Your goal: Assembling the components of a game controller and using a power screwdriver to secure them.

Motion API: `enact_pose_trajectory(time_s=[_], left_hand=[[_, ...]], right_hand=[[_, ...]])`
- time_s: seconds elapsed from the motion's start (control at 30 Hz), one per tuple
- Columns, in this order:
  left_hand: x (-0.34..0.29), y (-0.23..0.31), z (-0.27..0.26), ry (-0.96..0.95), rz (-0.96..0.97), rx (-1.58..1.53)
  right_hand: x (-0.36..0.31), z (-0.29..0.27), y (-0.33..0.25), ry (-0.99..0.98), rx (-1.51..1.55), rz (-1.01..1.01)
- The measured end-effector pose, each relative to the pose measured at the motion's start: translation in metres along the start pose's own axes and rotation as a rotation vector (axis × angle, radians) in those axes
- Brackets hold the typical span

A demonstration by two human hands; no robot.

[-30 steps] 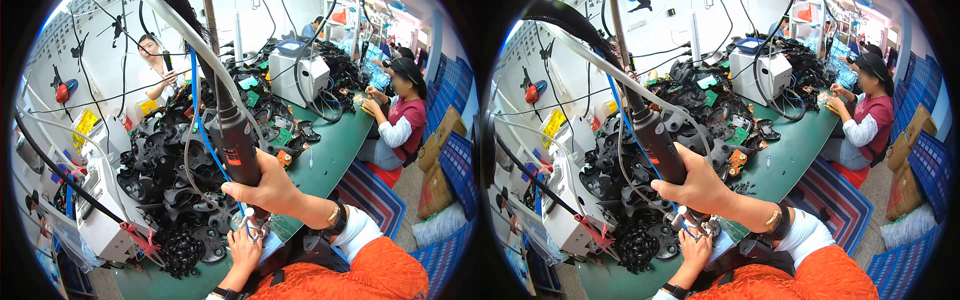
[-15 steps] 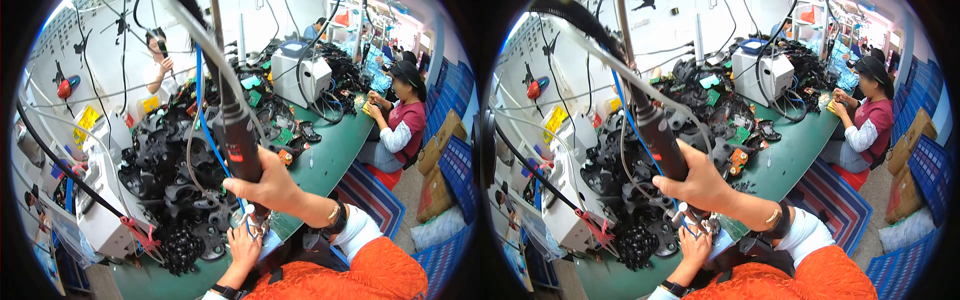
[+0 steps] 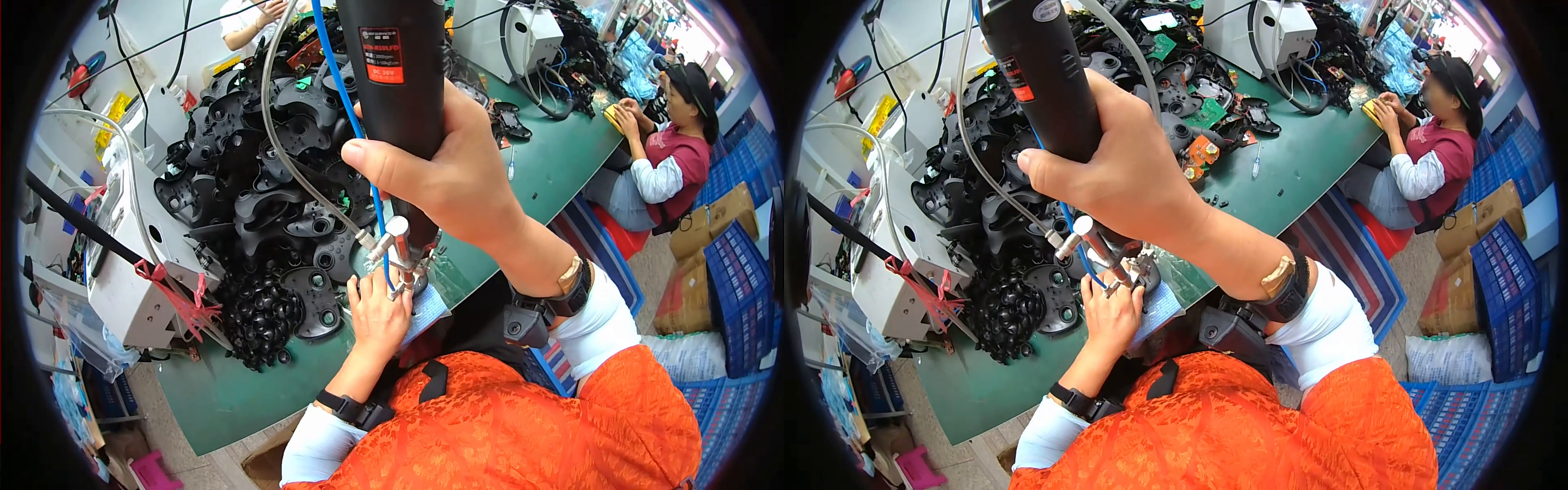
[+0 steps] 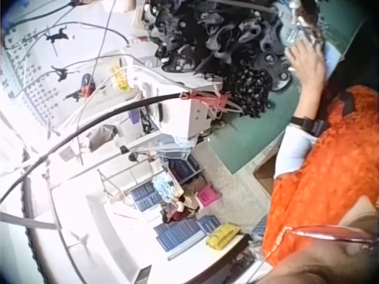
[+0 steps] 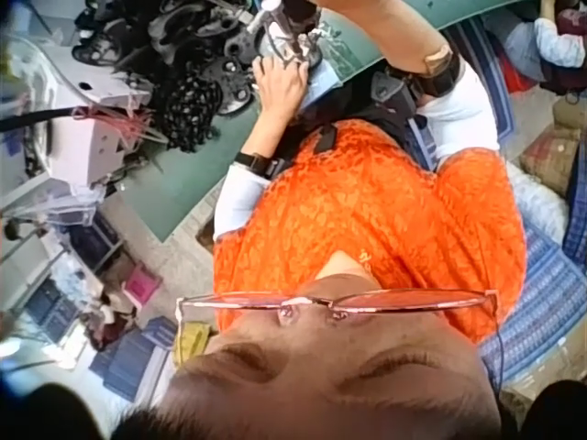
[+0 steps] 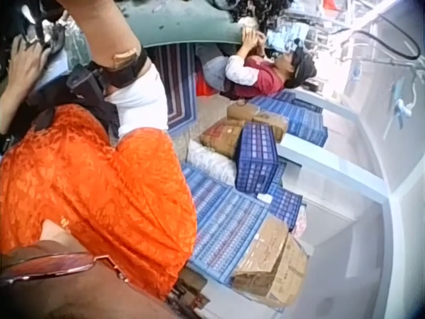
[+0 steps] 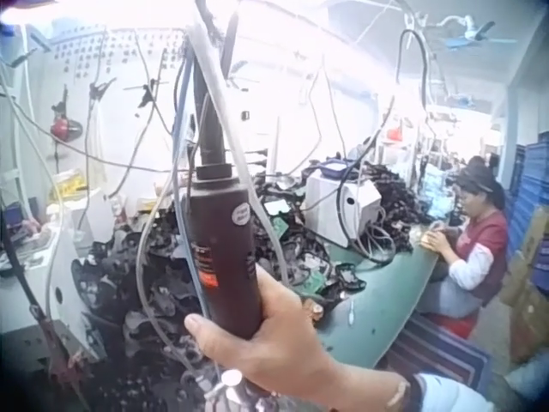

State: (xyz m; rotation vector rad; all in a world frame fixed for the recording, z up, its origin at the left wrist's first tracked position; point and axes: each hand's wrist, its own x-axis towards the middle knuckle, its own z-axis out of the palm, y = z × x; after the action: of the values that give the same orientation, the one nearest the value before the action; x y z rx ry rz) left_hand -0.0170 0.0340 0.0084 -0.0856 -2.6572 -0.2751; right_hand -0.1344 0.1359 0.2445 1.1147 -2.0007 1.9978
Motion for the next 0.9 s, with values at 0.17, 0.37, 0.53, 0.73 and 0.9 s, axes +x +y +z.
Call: enact_pose_trajectory(time_s=[0.17,0.37,0.53,0.73,0.9], left_hand=[[-0.002,0.001,-0.005,-0.026,-0.026,-0.039],[0.007,0.001,-0.003,-0.048,-0.016,-0.059],[0.007,-0.005,-0.005,-0.053,-0.022,0.015],[-0.005,0.000,0.002,-0.006,-0.008,0.013],[-0.006,0.002,-0.006,0.010,0.012,0.014]], right_hand=[[-0.004,0.005,0.003,0.018,0.043,0.024],[0.002,0.004,0.005,0.009,0.111,0.040],[0.012,0.001,-0.008,0.004,0.049,0.029],[0.006,-0.004,-0.004,-0.009,0.054,0.098],[0.006,-0.003,-0.006,-0.040,0.076,0.058]])
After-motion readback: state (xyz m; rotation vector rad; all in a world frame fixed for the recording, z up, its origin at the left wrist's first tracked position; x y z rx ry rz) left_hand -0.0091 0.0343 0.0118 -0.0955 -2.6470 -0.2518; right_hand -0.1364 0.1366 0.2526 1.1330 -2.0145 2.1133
